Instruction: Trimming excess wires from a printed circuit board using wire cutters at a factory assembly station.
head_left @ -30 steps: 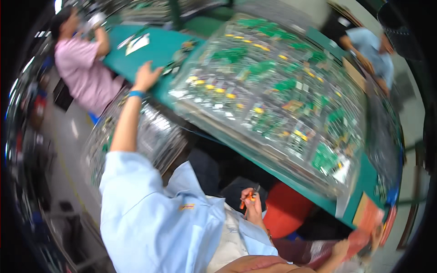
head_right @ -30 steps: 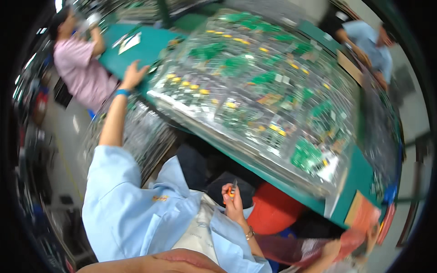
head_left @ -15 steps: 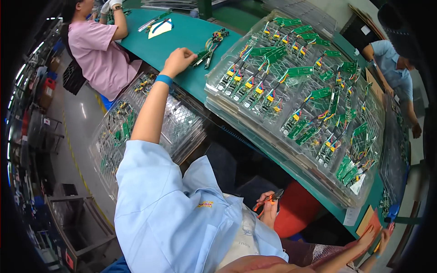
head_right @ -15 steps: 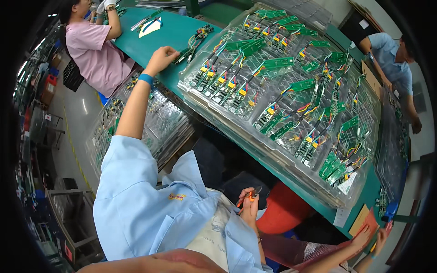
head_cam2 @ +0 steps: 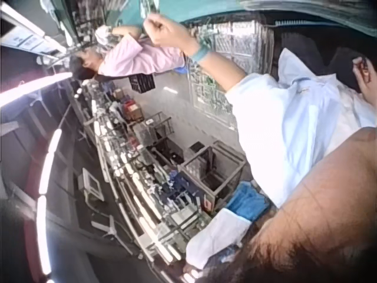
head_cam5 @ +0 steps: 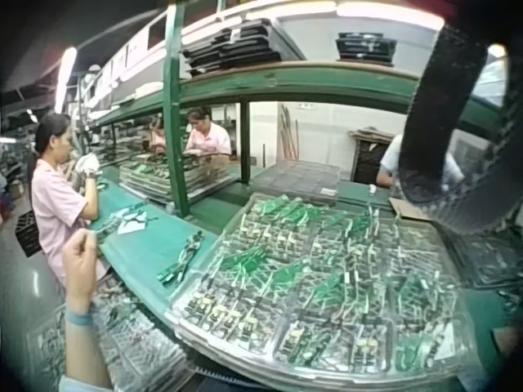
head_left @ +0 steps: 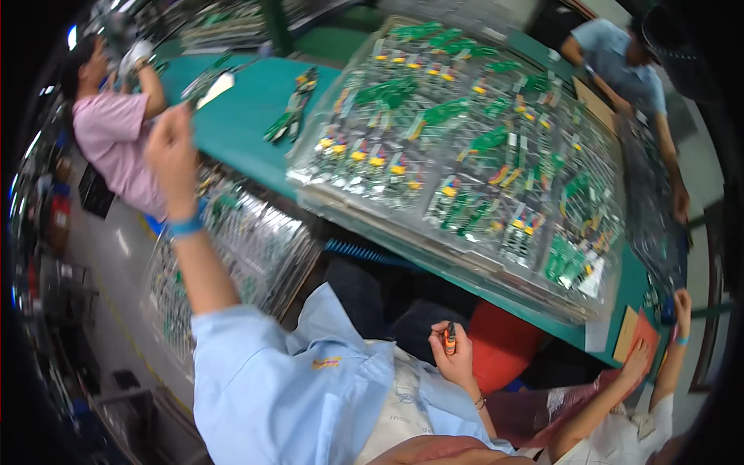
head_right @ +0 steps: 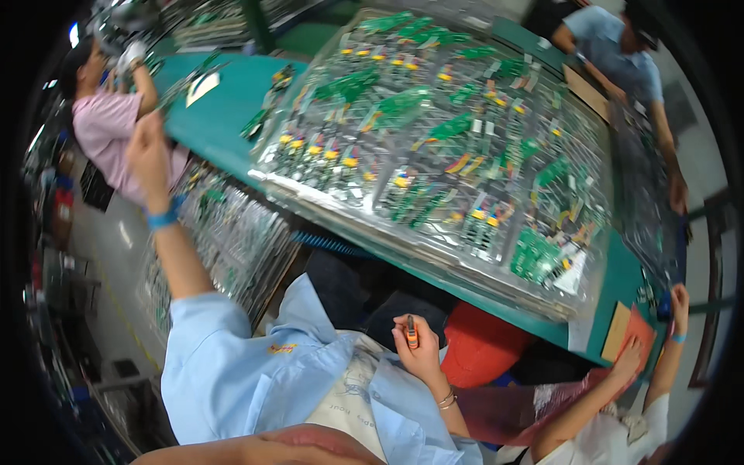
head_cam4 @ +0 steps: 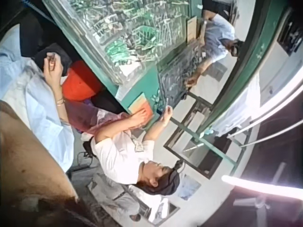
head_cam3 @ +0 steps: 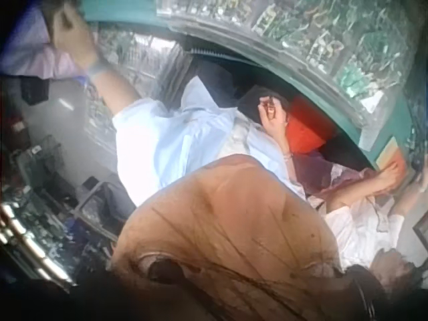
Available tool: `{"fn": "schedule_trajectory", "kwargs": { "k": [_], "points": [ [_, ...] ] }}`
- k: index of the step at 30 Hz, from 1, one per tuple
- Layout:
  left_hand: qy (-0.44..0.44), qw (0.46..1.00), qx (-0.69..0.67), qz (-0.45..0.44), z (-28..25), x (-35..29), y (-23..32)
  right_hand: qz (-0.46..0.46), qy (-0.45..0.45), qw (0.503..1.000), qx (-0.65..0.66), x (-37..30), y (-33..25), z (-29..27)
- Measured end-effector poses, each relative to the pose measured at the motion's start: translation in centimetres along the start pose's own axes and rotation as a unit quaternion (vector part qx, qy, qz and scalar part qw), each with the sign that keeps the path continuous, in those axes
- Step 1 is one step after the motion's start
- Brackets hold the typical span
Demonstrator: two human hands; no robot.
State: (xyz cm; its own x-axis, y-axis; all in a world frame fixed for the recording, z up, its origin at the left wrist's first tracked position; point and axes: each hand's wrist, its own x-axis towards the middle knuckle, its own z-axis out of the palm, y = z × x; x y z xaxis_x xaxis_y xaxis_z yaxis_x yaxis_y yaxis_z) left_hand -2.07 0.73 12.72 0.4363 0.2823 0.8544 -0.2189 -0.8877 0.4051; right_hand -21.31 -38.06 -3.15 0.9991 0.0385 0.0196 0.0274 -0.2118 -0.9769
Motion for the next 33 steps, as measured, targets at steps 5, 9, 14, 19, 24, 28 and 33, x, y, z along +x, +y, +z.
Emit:
{"fn": "schedule_trajectory", "kwargs": {
  "k": [5, 9, 14, 19, 24, 28, 33],
  "points": [
    [-0.03, 0.991, -0.062, -0.118, -11.5, -2.6, 6.2, -0.03, -0.033, 0.997, 0.068, 1.6, -4.2, -2.0],
    [-0.307, 0.912, -0.268, 0.038, -12.2, -3.7, 10.6, -0.171, -0.092, 0.964, 0.181, 2.8, -8.4, -2.1],
    [-0.587, 0.686, -0.426, -0.058, -3.8, -7.0, 15.5, -0.237, -0.081, 0.959, 0.13, 4.8, -8.7, -0.5],
    [-0.677, 0.549, -0.424, -0.244, 0.7, -9.8, 16.4, -0.011, -0.046, 0.948, 0.315, 3.5, -7.1, 0.6],
    [-0.68, 0.444, -0.498, -0.304, 3.1, -12.7, 16.4, 0.035, -0.004, 0.92, 0.39, 3.3, -6.5, -0.1],
    [-0.601, 0.404, -0.614, -0.313, 3.3, -14.9, 16.3, -0.015, 0.022, 0.924, 0.381, 3.4, -6.0, 0.1],
    [-0.6, 0.424, -0.58, -0.352, 3.1, -15.9, 16.8, -0.069, 0.02, 0.917, 0.394, 3.7, -5.3, 0.2]
  ]
}}
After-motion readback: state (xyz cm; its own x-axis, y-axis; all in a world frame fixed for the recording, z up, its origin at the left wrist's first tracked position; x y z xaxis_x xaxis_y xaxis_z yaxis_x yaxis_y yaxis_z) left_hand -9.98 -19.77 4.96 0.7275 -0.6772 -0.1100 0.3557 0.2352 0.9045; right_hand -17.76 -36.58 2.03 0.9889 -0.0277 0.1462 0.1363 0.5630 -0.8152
